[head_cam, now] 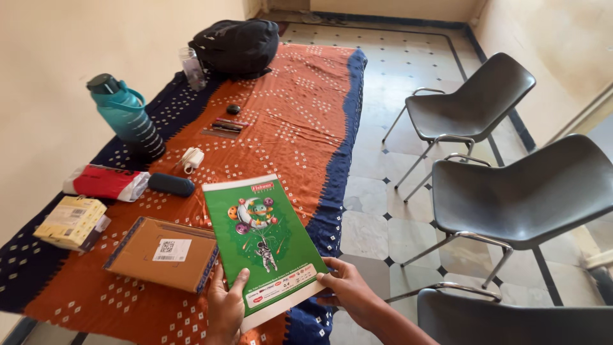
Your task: The person organizes various items on a table covered with a patterned cloth. They handle a red package, a green book, water bottles, and a set of pens, arranging them in specific locations. The person also wipes a brown folder with a blue cloth.
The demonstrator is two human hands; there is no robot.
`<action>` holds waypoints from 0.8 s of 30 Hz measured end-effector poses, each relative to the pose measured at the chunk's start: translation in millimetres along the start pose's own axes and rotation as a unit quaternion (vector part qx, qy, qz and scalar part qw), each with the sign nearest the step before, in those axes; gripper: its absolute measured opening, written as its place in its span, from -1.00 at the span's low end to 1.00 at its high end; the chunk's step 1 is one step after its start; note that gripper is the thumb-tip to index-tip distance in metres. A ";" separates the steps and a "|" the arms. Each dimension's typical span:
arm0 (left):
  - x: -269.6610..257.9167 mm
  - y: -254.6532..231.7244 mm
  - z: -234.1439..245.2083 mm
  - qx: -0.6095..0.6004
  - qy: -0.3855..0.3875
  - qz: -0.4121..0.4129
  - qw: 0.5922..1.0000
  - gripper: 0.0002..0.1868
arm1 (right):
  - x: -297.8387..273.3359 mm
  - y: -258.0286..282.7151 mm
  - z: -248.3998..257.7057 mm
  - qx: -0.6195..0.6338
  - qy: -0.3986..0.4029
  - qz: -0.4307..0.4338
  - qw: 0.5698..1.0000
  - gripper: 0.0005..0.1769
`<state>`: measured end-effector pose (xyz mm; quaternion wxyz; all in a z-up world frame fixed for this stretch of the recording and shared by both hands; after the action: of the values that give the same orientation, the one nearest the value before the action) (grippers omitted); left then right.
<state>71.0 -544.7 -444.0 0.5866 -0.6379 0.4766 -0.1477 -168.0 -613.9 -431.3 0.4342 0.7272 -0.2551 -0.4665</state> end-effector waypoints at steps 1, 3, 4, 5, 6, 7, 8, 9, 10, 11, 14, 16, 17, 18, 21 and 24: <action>7.8 6.9 2.7 -0.004 -0.001 0.022 1.000 -0.48 | 2.8 -1.7 0.1 -0.006 -0.011 -0.002 1.000 -0.49; 18.6 18.8 4.4 0.009 0.011 -0.014 1.000 -0.51 | 2.1 -5.7 -3.6 0.003 -0.030 -0.010 0.999 -0.50; 25.1 21.8 3.2 0.013 0.019 -0.037 0.999 -0.52 | 3.8 -4.2 -5.2 0.016 -0.037 -0.012 0.999 -0.51; 30.3 25.8 3.2 -0.011 0.021 -0.027 0.999 -0.52 | 6.3 -2.4 -6.5 0.029 -0.044 -0.014 0.999 -0.51; 34.8 29.4 1.9 -0.037 0.021 -0.018 0.999 -0.51 | 8.8 -1.7 -8.4 0.068 -0.041 -0.020 0.997 -0.50; 39.4 32.2 0.5 -0.062 0.021 -0.008 0.998 -0.51 | 9.4 -3.8 -10.5 0.108 -0.039 -0.027 0.993 -0.48; 43.9 34.4 0.3 -0.060 0.017 -0.004 0.998 -0.52 | 11.8 -7.1 -12.7 0.146 -0.033 -0.034 0.988 -0.44; 48.4 36.5 0.3 -0.058 0.014 0.000 0.998 -0.52 | 15.4 -10.4 -12.6 0.169 -0.036 -0.045 0.984 -0.46; 53.2 37.5 2.0 -0.056 0.009 0.003 0.998 -0.52 | 19.9 -13.6 -12.1 0.192 -0.037 -0.056 0.979 -0.47; 58.7 37.5 2.5 -0.060 0.013 -0.010 0.998 -0.53 | 25.0 -17.0 -11.0 0.214 -0.039 -0.068 0.974 -0.49; 69.0 43.2 1.2 -0.066 0.021 -0.041 0.997 -0.53 | 39.0 -27.1 -4.7 0.233 -0.022 -0.069 0.970 -0.52; 73.1 45.1 -1.6 -0.062 0.016 -0.057 0.996 -0.51 | 48.0 -31.0 1.6 0.218 -0.029 -0.074 0.973 -0.51; 75.0 45.1 -3.1 -0.054 0.011 -0.065 0.996 -0.52 | 52.7 -32.0 3.9 0.210 -0.032 -0.076 0.974 -0.50; 76.1 45.1 -3.8 -0.045 0.006 -0.072 0.996 -0.52 | 57.3 -33.0 4.8 0.201 -0.037 -0.076 0.976 -0.50; 79.4 45.4 -8.4 -0.049 -0.006 -0.085 0.995 -0.54 | 68.8 -30.6 8.5 0.169 -0.043 -0.069 0.982 -0.50; 84.7 46.8 -16.2 -0.058 -0.012 -0.092 0.994 -0.56 | 77.8 -24.2 14.4 0.128 -0.041 -0.054 0.989 -0.48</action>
<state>81.1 -614.0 -512.6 0.5381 -0.7135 0.4170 -0.1657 -147.9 -668.0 -490.6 0.3009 0.7695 -0.2911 -0.4822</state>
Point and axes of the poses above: each hand's wrist, its own x-axis towards the middle knuckle, its own z-axis out of the back of the hand, y = z × x, the point moved 3 cm from there along x, towards the middle knuckle, and after that the axes turned 5 degrees about z, right-handed, at the moved point
